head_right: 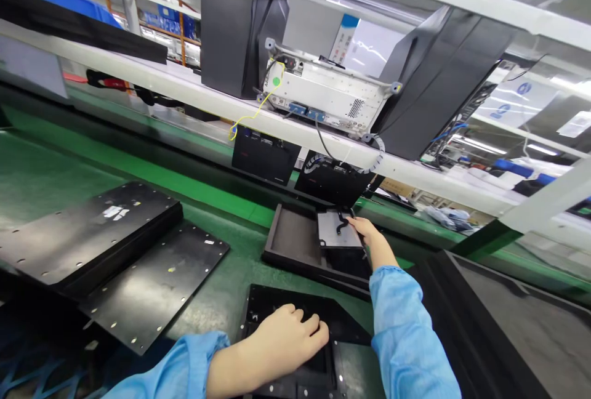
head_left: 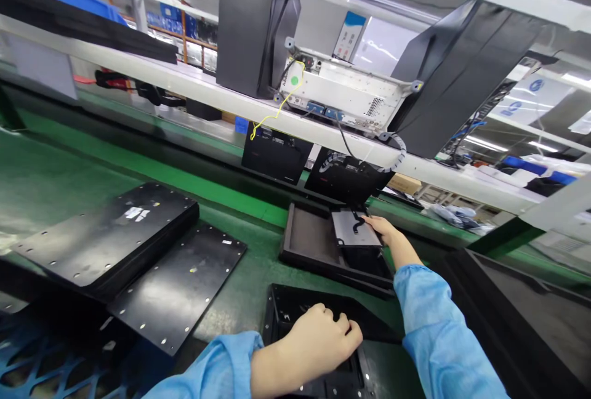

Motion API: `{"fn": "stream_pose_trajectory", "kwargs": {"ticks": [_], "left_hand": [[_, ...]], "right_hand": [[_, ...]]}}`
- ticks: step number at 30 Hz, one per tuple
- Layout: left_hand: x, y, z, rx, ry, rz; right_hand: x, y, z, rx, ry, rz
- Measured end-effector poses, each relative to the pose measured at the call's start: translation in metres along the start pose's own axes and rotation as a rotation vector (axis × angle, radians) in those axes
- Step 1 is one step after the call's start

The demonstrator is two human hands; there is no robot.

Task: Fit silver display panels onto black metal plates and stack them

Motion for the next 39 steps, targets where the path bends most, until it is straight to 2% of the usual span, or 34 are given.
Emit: {"fn": "stream_pose_trajectory", "kwargs": {"ticks": [3,5,7,10,13,15,18,20,23,27,30,32,35,39], "left_hand": [[-0.001,-0.001,0.002,-0.032,0.003,0.002],[-0.003,-0.001,0.002,-0.046,0.009,0.001],[-0.006,-0.002,0.004,-0.059,0.027,0.003],[-0.013,-0.004,0.013,-0.048,0.055,0.018],[-0.019,-0.009,0.028,0.009,0.085,0.024],[-0.021,-0.013,0.035,0.01,0.112,0.017],[-0.025,-0.021,0.036,-0.09,0.161,0.007],[-0.03,-0.026,0.033,-0.171,0.194,-0.002],[-0.036,-0.032,0.033,-0.224,0.209,-0.025],[-0.044,-0.041,0.038,-0.184,0.192,-0.043],[-0.05,-0.045,0.043,-0.16,0.181,-0.038],[-0.053,-0.047,0.047,-0.14,0.173,-0.04],[-0.058,-0.048,0.055,-0.12,0.194,-0.044],[-0.065,-0.053,0.057,-0.203,0.25,-0.051]], "right_hand": [[-0.024,-0.008,-0.036,-0.019,-0.025,0.027],[-0.04,-0.014,-0.048,-0.017,-0.055,0.039],[-0.054,-0.017,-0.049,-0.011,-0.092,0.042],[-0.068,-0.012,-0.036,-0.006,-0.157,0.033],[-0.068,-0.001,-0.026,-0.049,-0.246,0.013],[-0.062,0.003,-0.031,-0.134,-0.329,-0.002],[-0.052,-0.001,-0.047,-0.287,-0.44,-0.049],[-0.051,-0.015,-0.052,-0.324,-0.481,-0.116],[-0.073,-0.051,-0.044,-0.262,-0.508,-0.246],[-0.128,-0.115,-0.013,-0.139,-0.524,-0.362],[-0.151,-0.148,0.009,-0.084,-0.537,-0.443],[-0.152,-0.155,0.018,-0.084,-0.555,-0.47],[-0.145,-0.151,0.022,-0.108,-0.589,-0.461],[-0.143,-0.142,0.026,-0.094,-0.631,-0.428]]}}
Point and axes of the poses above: each hand's wrist, its own y-axis towards the middle knuckle, its own z-axis out of the palm, x = y × z, the point moved 6 cm from there along y, towards the middle knuckle, and after that the axes turned 4 degrees about z, right-handed, at the moved point
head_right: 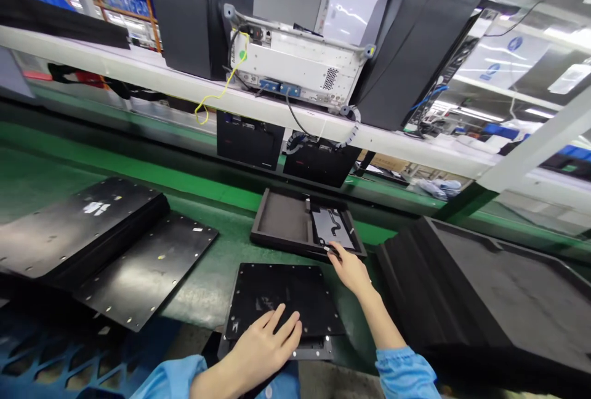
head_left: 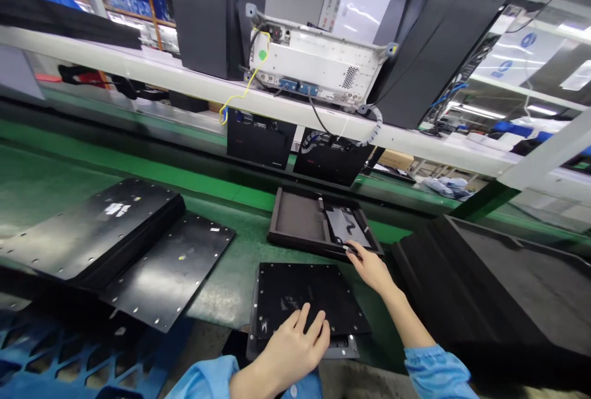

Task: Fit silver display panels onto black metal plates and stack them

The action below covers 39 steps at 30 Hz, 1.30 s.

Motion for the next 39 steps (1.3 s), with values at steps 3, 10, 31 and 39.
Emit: {"fn": "stream_pose_trajectory", "kwargs": {"ticks": [3,10,31,39], "left_hand": [[-0.006,-0.005,-0.006,-0.051,0.008,-0.015],[-0.03,-0.022,-0.015,-0.057,-0.009,0.024],[-0.018,-0.04,0.013,0.095,-0.351,-0.203],[0.053,-0.123,-0.017,0.063,-0.334,-0.994]], "right_hand": [[-0.006,0.001,0.009,0.021,-0.036,0.049],[-0.013,0.007,0.019,0.045,-0.078,0.12],[-0.035,-0.103,0.025,-0.031,0.341,0.185],[-0.043,-0.188,0.079,0.139,0.244,0.489]]}}
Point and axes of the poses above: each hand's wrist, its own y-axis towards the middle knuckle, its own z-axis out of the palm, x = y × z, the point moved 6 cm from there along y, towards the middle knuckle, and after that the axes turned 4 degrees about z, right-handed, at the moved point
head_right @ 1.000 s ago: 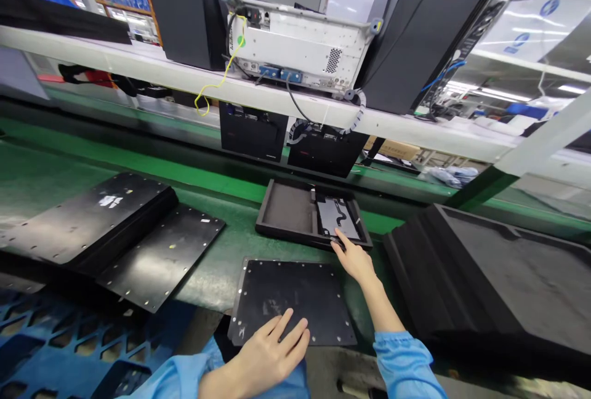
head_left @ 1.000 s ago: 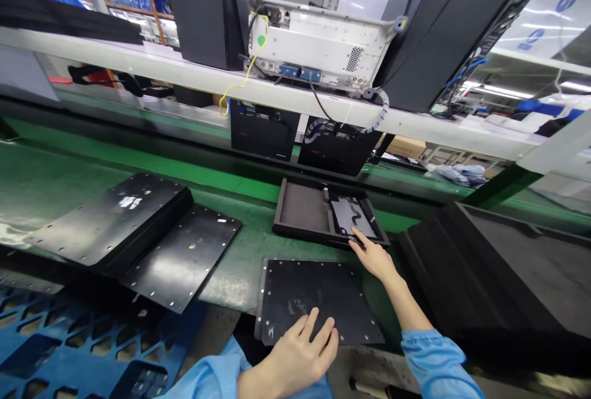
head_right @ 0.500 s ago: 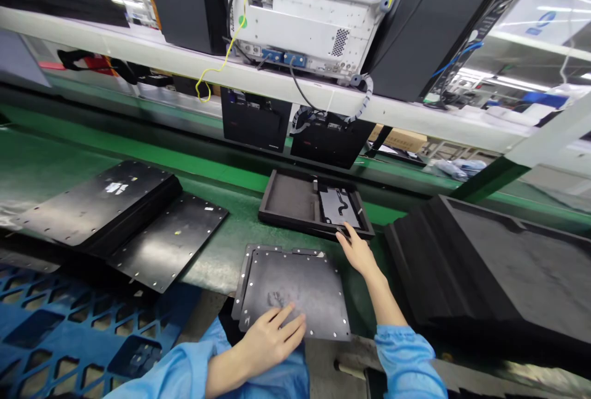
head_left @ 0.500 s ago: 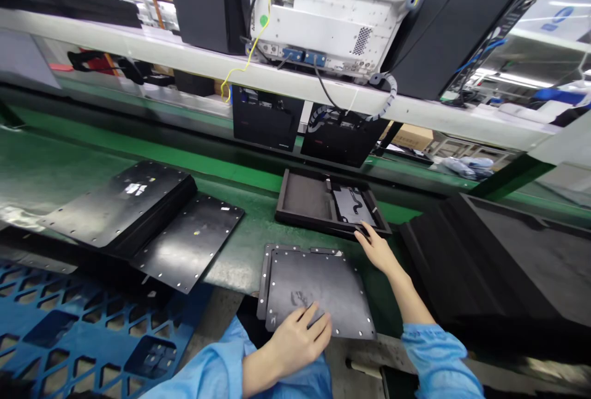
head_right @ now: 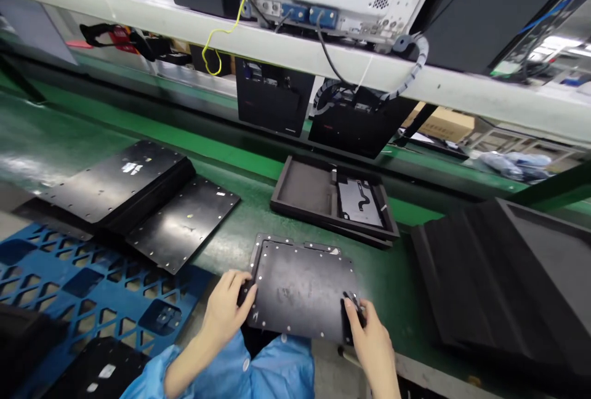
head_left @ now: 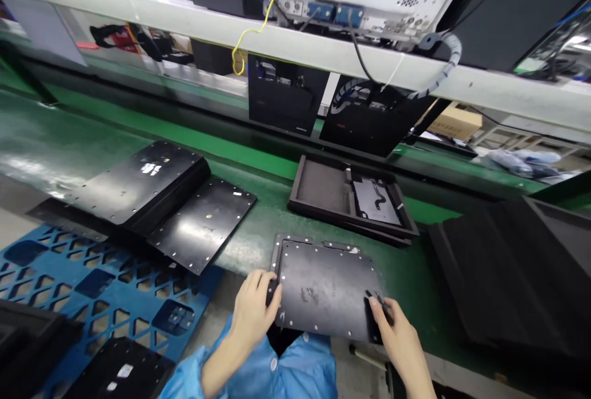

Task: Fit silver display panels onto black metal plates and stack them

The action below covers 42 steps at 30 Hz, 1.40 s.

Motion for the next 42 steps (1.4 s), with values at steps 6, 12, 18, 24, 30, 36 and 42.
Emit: {"fn": "stream_pose_trajectory", "kwargs": {"ticks": [6,12,18,24,30,36,42], "left_hand": [[0.03,-0.042,0.013,0.138,-0.2,-0.365],[0.031,-0.031,0.035,0.324,-0.664,-0.51],[0.039,-0.023,0.048,0.194,-0.694,-0.504],[0.039,-0.022,0.048,0.185,-0.708,-0.513],[0.033,-0.021,0.042,0.342,-0.764,-0.66],[0.032,-0.012,0.037,0.366,-0.73,-0.632],[0.035,-0.015,0.042,0.351,-0.718,-0.665]], "right_hand": [[-0.003,0.007,0.004,-0.045,0.039,0.038],[-0.007,0.005,-0.007,-0.157,0.358,-0.15],[0.008,-0.016,-0.026,-0.253,0.354,-0.107],[0.014,-0.024,-0.028,-0.294,0.334,-0.123],[-0.007,-0.002,-0.011,-0.219,0.394,-0.087],[-0.015,0.006,-0.011,-0.182,0.372,-0.01],[0.013,-0.031,-0.03,-0.246,-0.076,-0.38]]}}
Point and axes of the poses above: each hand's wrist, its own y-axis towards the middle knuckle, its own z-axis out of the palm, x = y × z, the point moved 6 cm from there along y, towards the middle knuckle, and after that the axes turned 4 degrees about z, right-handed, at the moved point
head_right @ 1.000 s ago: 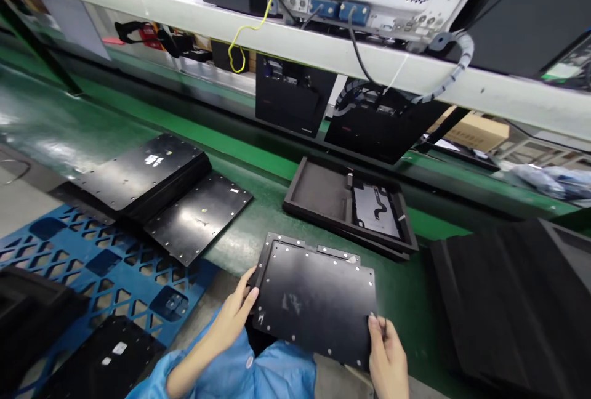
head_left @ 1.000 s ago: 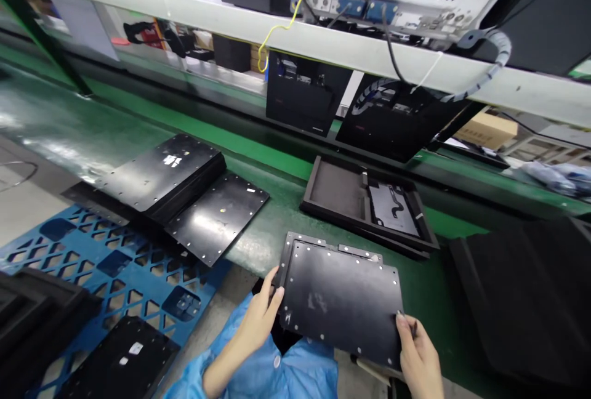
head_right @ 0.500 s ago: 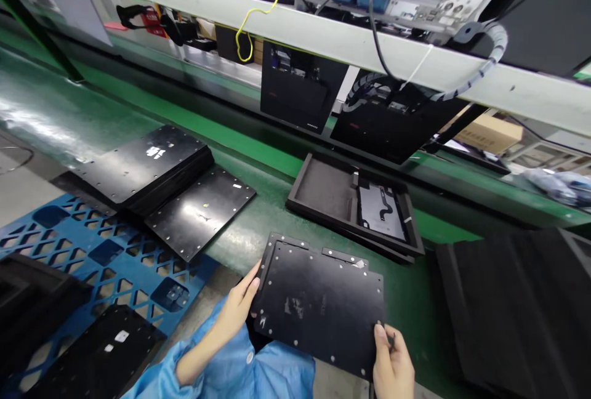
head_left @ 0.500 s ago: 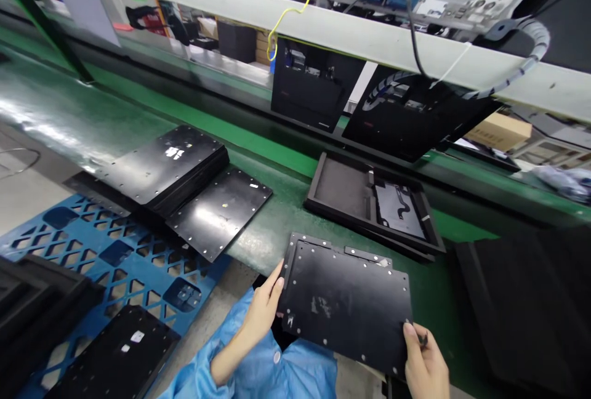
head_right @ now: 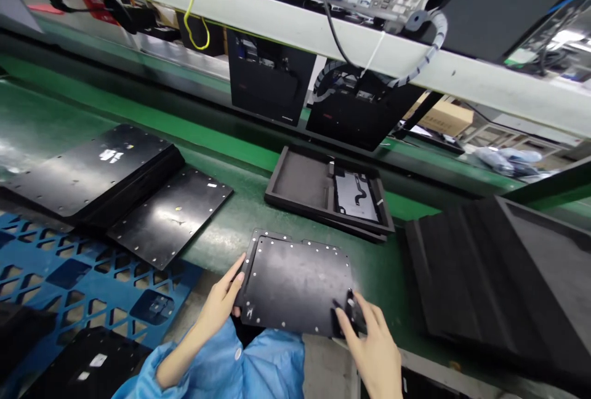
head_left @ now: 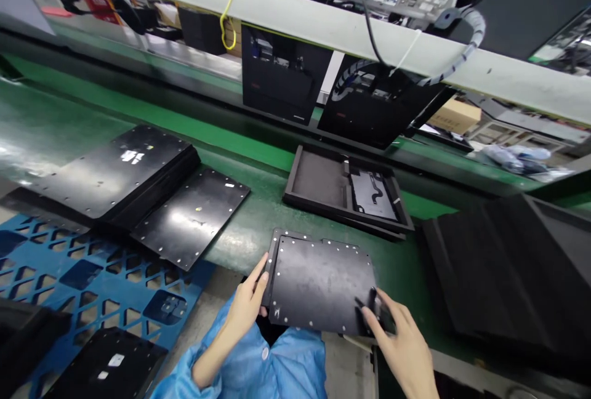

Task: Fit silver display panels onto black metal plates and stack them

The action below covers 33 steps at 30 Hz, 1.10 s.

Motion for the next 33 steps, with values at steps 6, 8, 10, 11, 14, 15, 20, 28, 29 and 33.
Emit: {"fn": "stream_pose_trajectory", "kwargs": {"ticks": [6,8,10,11,14,15,20,28,29,33], "left_hand": [[0.001,-0.001,-0.001,0.009,0.0,-0.002],[0.002,-0.001,-0.001,0.004,-0.011,-0.008],[0.003,0.0,0.0,0.008,-0.021,-0.008],[0.004,0.0,0.0,0.012,-0.028,-0.008],[0.006,0.001,0.001,0.028,-0.06,-0.009],[0.006,0.002,0.001,0.035,-0.069,-0.006],[0.003,0.002,-0.002,0.033,-0.063,0.012],[0.0,0.004,-0.003,0.054,-0.049,0.048],[0.0,0.005,-0.004,0.058,-0.055,0.047],[0.001,0.009,-0.007,0.083,-0.131,0.021]], "right_hand": [[0.059,-0.036,0.023,0.152,-0.326,-0.604],[0.068,-0.035,0.034,0.154,-0.426,-0.732],[0.069,-0.029,0.039,0.123,-0.491,-0.793],[0.068,-0.026,0.039,0.119,-0.495,-0.823],[0.068,-0.024,0.026,0.092,-0.414,-0.91],[0.07,-0.024,0.018,0.074,-0.367,-0.933],[0.096,-0.015,-0.03,-0.131,-0.195,-0.979],[0.136,0.013,-0.057,-0.353,-0.17,-1.045],[0.139,0.012,-0.052,-0.332,-0.193,-1.078],[0.144,0.004,-0.023,-0.244,-0.283,-1.168]]}}
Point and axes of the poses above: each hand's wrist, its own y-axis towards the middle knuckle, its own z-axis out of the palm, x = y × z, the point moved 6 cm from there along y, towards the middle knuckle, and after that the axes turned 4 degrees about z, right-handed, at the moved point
